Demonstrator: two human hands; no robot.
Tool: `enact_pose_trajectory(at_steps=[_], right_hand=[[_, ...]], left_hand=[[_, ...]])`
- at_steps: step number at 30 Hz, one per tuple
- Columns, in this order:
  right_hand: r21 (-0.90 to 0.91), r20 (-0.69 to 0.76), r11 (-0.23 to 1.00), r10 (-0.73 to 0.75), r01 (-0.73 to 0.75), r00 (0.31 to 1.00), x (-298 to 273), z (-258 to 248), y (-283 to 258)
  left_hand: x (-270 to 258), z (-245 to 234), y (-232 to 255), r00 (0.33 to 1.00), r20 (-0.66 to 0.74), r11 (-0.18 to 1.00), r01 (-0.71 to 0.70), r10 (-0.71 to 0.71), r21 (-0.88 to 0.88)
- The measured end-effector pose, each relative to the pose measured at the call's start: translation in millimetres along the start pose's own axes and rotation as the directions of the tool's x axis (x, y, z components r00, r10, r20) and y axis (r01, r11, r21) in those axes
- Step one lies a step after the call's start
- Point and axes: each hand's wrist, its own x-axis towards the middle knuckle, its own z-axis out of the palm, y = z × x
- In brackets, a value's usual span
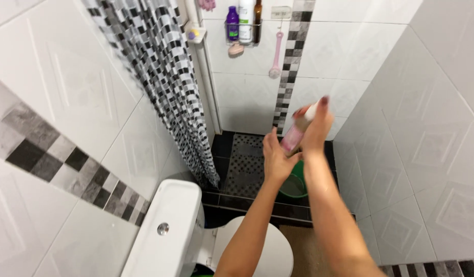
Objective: Cleaning the bathroom by wiping the window frame, spraying cleaner, and mopping the floor.
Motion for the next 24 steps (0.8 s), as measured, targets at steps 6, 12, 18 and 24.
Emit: enact_pose_trajectory(at_steps=[6,12,18,24], right_hand=[[-0.046,-0.138,0.965,-0.262,0.258,0.955,111,-2,-83],[-0.083,-0.28,0.858,-0.508,0.507,0.815,168,-58,-138],[-0.081,-0.433,0.912,-0.395,0.402,0.81,175,-127,-73],[0.082,-0.355,0.964,-0.209,0.253,0.911,160,-77,-29]], left_hand=[[-40,5,-93,0.976,0.216,0.996,0.053,-0.036,-0.073],[-108,-1,-198,0.855,0.319,0.901,0.434,-0.41,-0.007],[-103,18,-225,0.856,0.331,0.875,0.462,-0.397,-0.145],[-69,-5,-180,0.883,0.269,0.879,0.439,-0.385,-0.184]])
